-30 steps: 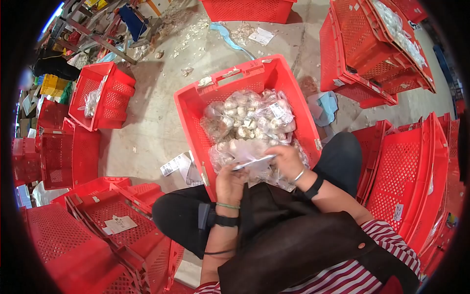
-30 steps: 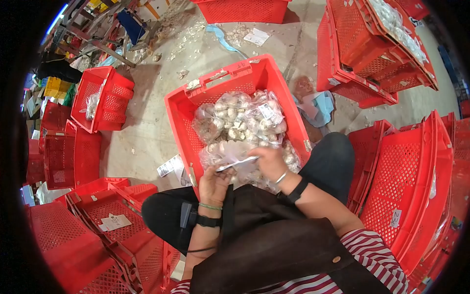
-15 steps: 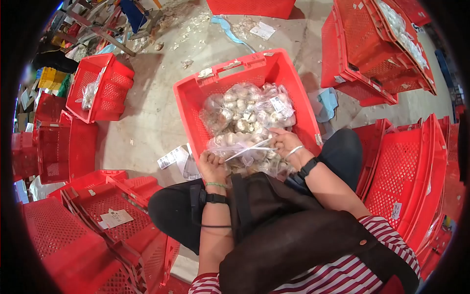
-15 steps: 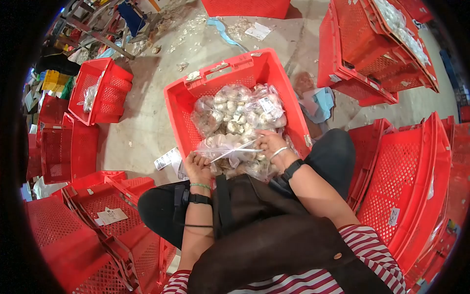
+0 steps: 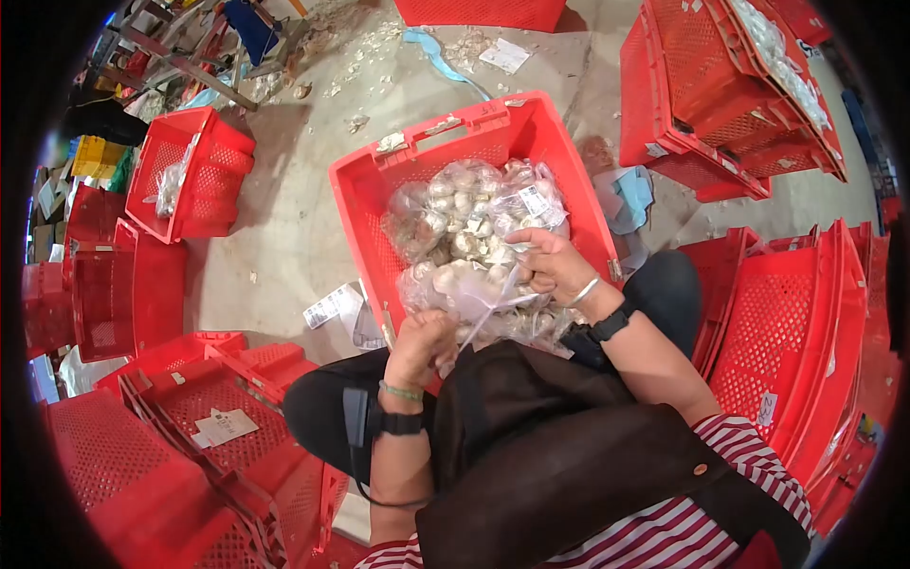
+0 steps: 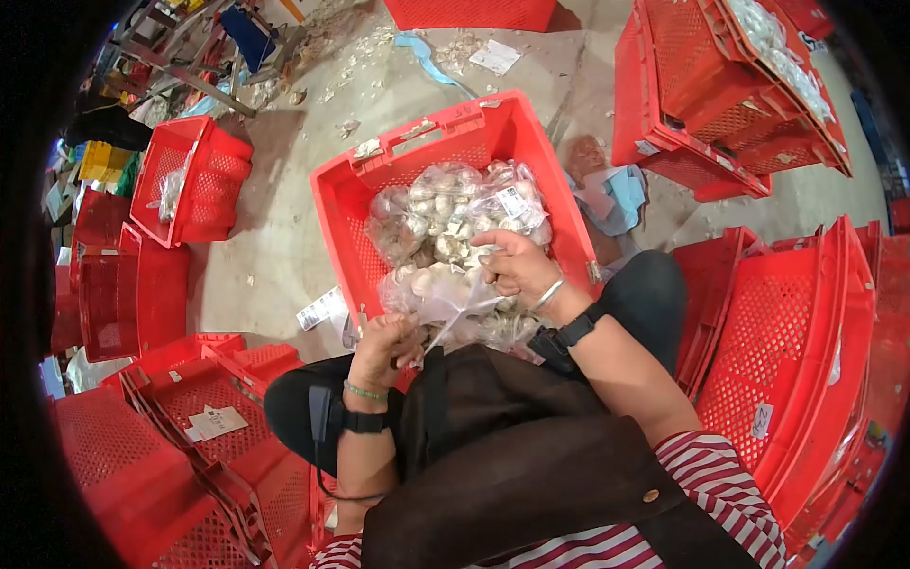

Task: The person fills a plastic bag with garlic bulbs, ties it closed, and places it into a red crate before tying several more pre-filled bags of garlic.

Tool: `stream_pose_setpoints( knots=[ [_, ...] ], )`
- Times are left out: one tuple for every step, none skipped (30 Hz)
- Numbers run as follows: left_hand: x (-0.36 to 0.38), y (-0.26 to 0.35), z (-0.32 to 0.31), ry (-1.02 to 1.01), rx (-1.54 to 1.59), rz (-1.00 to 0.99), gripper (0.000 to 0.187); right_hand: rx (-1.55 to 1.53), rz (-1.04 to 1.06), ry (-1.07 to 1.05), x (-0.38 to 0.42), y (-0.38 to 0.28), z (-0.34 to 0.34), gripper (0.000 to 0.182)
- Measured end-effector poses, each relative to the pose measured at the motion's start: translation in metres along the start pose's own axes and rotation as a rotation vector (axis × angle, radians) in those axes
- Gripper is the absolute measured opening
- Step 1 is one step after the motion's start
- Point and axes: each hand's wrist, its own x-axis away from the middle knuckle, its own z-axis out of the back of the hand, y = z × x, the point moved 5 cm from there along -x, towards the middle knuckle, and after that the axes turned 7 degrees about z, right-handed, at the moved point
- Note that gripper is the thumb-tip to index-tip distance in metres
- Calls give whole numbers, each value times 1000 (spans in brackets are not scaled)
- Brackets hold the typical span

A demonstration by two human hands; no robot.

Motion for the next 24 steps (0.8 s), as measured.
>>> stream_pose_setpoints(
  knots=[
    [9, 5, -5, -75, 18, -27, 34, 70, 19, -74, 5, -12, -12, 36],
    [14, 5, -2, -68, 19, -22, 34, 139, 36, -148, 9, -23, -23, 35],
    [18, 8, 4, 18, 0, -74, 37, 270, 62, -145, 11, -35, -21, 33],
    [21, 10, 9, 100, -19, -125, 39, 266, 59, -142, 10, -37, -13, 33],
    [16, 5, 15, 131, -39, -155, 41, 250, 51, -135, 9, -36, -4, 32],
    [11, 0, 15, 129, -38, -151, 41, 236, 44, -127, 6, -34, 6, 32],
    [4, -6, 12, 144, -169, -107, 41, 287, 34, -119, 1, -27, 19, 31],
    [-4, -14, 11, 159, -300, -60, 41, 284, 29, -110, -2, -21, 26, 31],
    [-15, -23, 12, 161, -388, -66, 38, 318, 19, -55, -4, -16, 35, 32],
    [-21, -32, 16, 160, -385, -60, 38, 352, 9, -2, -8, -11, 44, 32],
    [-24, -36, 20, 205, -386, -43, 36, 305, -16, 11, -12, -7, 52, 35],
    [-26, -41, 25, 249, -391, -26, 34, 299, -17, 14, -15, -4, 60, 35],
    [-30, -46, 31, 223, -401, -27, 28, 346, -76, 45, -16, 2, 69, 37],
    [-30, -49, 35, 223, -406, -22, 28, 392, -135, 75, -17, 7, 77, 38],
    [-30, -51, 39, 255, -561, -22, 27, 386, -134, 78, -18, 11, 82, 38],
    [-31, -54, 41, 288, -715, -25, 26, 409, -178, 119, -19, 16, 88, 39],
    [-33, -58, 43, 289, -722, -28, 26, 430, -219, 157, -22, 22, 95, 39],
    [-33, -58, 47, 390, -798, -106, 25, 425, -210, 153, -26, 25, 98, 39],
    [-32, -56, 52, 492, -871, -185, 23, 425, -216, 149, -30, 29, 102, 36],
    [-32, -55, 54, 493, -874, -186, 23, 425, -227, 149, -30, 30, 101, 33],
    [-33, -59, 58, 467, -699, -120, 24, 424, -225, 149, -29, 29, 103, 33],
    [-35, -62, 62, 436, -524, -55, 24, 302, -217, 107, -28, 28, 101, 36],
    [-28, -56, 59, 381, -327, 16, 23, 181, -208, 65, -26, 24, 97, 40],
    [-25, -55, 57, 124, -3, -66, 15, 184, -205, 67, -15, 11, 81, 40]
  ],
)
